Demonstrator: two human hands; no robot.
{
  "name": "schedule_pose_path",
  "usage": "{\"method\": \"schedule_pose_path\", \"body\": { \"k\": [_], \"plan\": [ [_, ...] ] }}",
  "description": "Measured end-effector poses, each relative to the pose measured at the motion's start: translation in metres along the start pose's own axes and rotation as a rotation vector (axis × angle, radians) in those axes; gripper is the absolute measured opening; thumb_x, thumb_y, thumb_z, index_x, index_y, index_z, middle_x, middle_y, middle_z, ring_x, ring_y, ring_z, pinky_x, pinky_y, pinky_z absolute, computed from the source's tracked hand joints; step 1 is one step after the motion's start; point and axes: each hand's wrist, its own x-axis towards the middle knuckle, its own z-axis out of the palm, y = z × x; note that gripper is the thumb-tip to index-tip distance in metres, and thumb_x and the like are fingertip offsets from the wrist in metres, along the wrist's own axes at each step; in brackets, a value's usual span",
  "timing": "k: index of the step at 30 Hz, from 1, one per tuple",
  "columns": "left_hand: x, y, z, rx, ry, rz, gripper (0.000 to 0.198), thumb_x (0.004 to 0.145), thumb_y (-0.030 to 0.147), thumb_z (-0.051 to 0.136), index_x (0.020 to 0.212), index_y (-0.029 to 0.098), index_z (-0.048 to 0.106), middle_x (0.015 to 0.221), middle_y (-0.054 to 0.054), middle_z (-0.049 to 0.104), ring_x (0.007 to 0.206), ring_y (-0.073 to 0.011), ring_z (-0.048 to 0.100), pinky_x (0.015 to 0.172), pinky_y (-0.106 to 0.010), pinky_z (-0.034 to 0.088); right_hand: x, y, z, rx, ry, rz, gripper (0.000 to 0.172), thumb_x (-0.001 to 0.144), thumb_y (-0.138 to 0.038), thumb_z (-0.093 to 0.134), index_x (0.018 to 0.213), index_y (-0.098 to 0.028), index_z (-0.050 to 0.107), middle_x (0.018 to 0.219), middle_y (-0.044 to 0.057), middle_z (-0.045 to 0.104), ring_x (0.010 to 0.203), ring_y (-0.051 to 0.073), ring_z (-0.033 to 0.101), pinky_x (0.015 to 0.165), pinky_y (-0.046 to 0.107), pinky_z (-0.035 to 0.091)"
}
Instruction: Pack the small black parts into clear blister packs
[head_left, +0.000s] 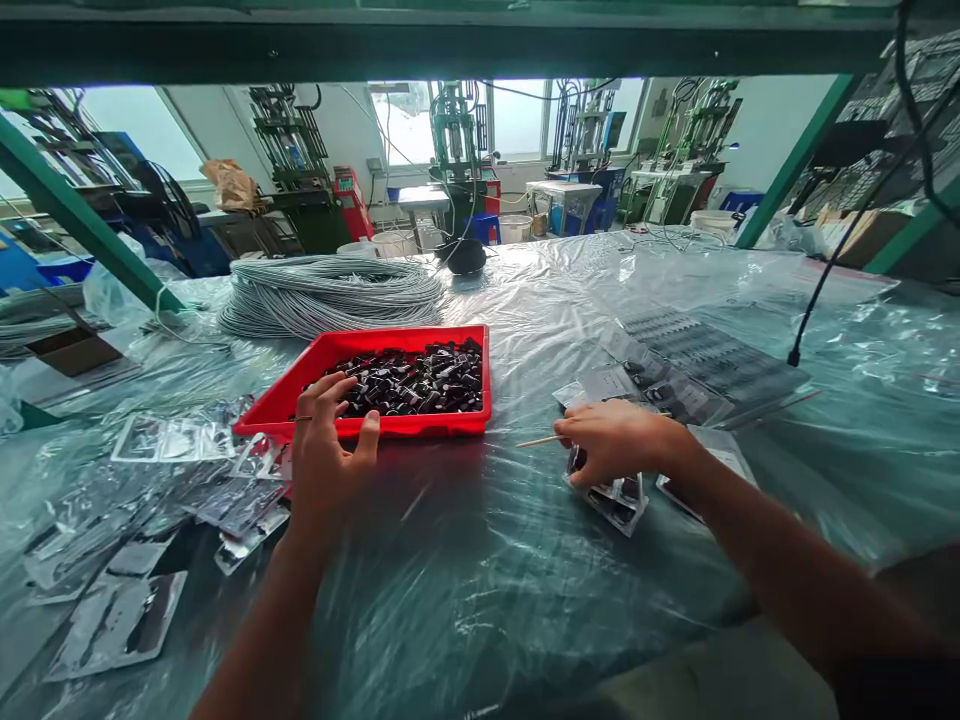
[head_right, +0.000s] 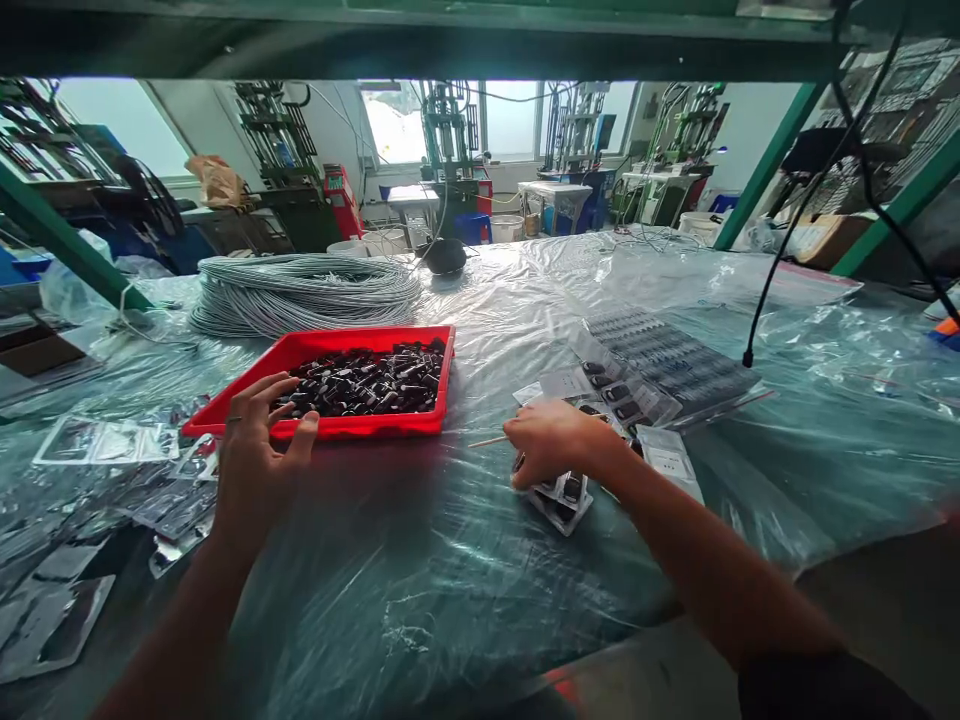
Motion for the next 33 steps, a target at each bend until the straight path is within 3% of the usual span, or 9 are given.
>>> {"method": "schedule_pose_path", "body": {
  "k": [4, 7, 9, 12, 14, 17, 23, 28, 33],
  "plan": [
    [-0.004, 0.006, 0.002, -0.015, -0.075, 0.041, 0.036, 0.087, 0.032, 0.056, 0.121, 0.021, 0.057, 0.130, -0.011, 0.057, 0.120, -0.0262, 0.058, 0.097, -0.043, 0.055, -0.004, 0.002, -0.015, 0.292, 0.227, -0.331, 0.046, 0.075, -0.040, 0.076, 0.114, -0.019, 0.063, 0.083, 0.000, 0.062, 0.076, 0.017, 0.058, 0.072, 0.027, 0.042],
    [-0.010, 0.013, 0.006, -0.024, -0.133, 0.060, 0.030, 0.091, 0.033, 0.052, 0.116, 0.020, 0.060, 0.123, -0.009, 0.060, 0.116, -0.0247, 0.060, 0.096, -0.042, 0.054, 0.004, 0.003, -0.011, 0.379, 0.254, -0.389, 0.048, 0.078, -0.040, 0.075, 0.118, -0.018, 0.061, 0.070, -0.005, 0.055, 0.066, 0.014, 0.053, 0.069, 0.026, 0.040],
    [-0.014, 0.019, 0.007, -0.032, -0.234, 0.074, 0.026, 0.094, 0.034, 0.049, 0.111, 0.020, 0.062, 0.117, -0.008, 0.063, 0.110, -0.0232, 0.062, 0.096, -0.040, 0.053, 0.014, 0.004, -0.002, 0.328, 0.214, -0.379, 0.047, 0.077, -0.039, 0.078, 0.115, -0.017, 0.064, 0.075, -0.002, 0.060, 0.070, 0.016, 0.055, 0.073, 0.028, 0.041],
    [-0.019, 0.029, 0.006, -0.066, -0.573, 0.130, 0.030, 0.092, 0.042, 0.054, 0.111, 0.020, 0.063, 0.114, -0.008, 0.064, 0.106, -0.0227, 0.064, 0.094, -0.038, 0.052, 0.027, 0.006, 0.011, 0.273, 0.214, -0.364, 0.043, 0.079, -0.039, 0.076, 0.113, -0.015, 0.066, 0.096, 0.007, 0.068, 0.085, 0.020, 0.061, 0.081, 0.031, 0.044],
    [-0.023, 0.036, 0.006, -0.034, -0.847, 0.172, 0.049, 0.081, 0.051, 0.069, 0.118, 0.020, 0.062, 0.118, -0.010, 0.063, 0.107, -0.0266, 0.063, 0.093, -0.040, 0.052, 0.030, 0.004, 0.015, 0.275, 0.240, -0.379, 0.036, 0.085, -0.038, 0.071, 0.112, -0.015, 0.067, 0.101, 0.009, 0.068, 0.087, 0.021, 0.063, 0.084, 0.033, 0.044],
    [-0.032, 0.046, 0.010, 0.074, -1.039, 0.180, 0.067, 0.072, 0.046, 0.079, 0.129, 0.019, 0.058, 0.122, -0.013, 0.061, 0.112, -0.0318, 0.061, 0.096, -0.045, 0.050, 0.033, -0.003, 0.021, 0.293, 0.252, -0.430, 0.031, 0.090, -0.037, 0.065, 0.111, -0.015, 0.067, 0.102, 0.010, 0.069, 0.088, 0.021, 0.064, 0.085, 0.033, 0.045],
    [-0.042, 0.054, 0.023, -0.132, -1.004, 0.089, 0.055, 0.080, 0.041, 0.073, 0.128, 0.020, 0.057, 0.121, -0.009, 0.062, 0.108, -0.0265, 0.062, 0.094, -0.038, 0.048, 0.043, -0.021, 0.040, 0.333, 0.196, -0.484, 0.064, 0.071, -0.038, 0.083, 0.125, -0.014, 0.060, 0.121, 0.014, 0.066, 0.109, 0.029, 0.063, 0.091, 0.035, 0.046],
    [-0.036, 0.050, 0.021, -0.347, -0.927, -0.050, 0.046, 0.086, 0.048, 0.064, 0.122, 0.019, 0.059, 0.113, -0.007, 0.066, 0.098, -0.0230, 0.064, 0.085, -0.033, 0.049, 0.043, -0.016, 0.035, 0.387, 0.237, -0.439, 0.042, 0.084, -0.028, 0.070, 0.123, -0.016, 0.063, 0.100, 0.008, 0.073, 0.091, 0.023, 0.067, 0.082, 0.030, 0.046],
    [-0.034, 0.048, 0.020, -0.436, -0.881, -0.117, 0.048, 0.077, 0.047, 0.075, 0.112, 0.018, 0.062, 0.113, -0.009, 0.063, 0.099, -0.0243, 0.063, 0.084, -0.034, 0.050, 0.036, -0.020, 0.025, 0.558, 0.255, -0.452, 0.062, 0.075, -0.052, 0.077, 0.123, -0.015, 0.064, 0.111, 0.009, 0.070, 0.082, 0.018, 0.062, 0.070, 0.027, 0.044]
  ]
}}
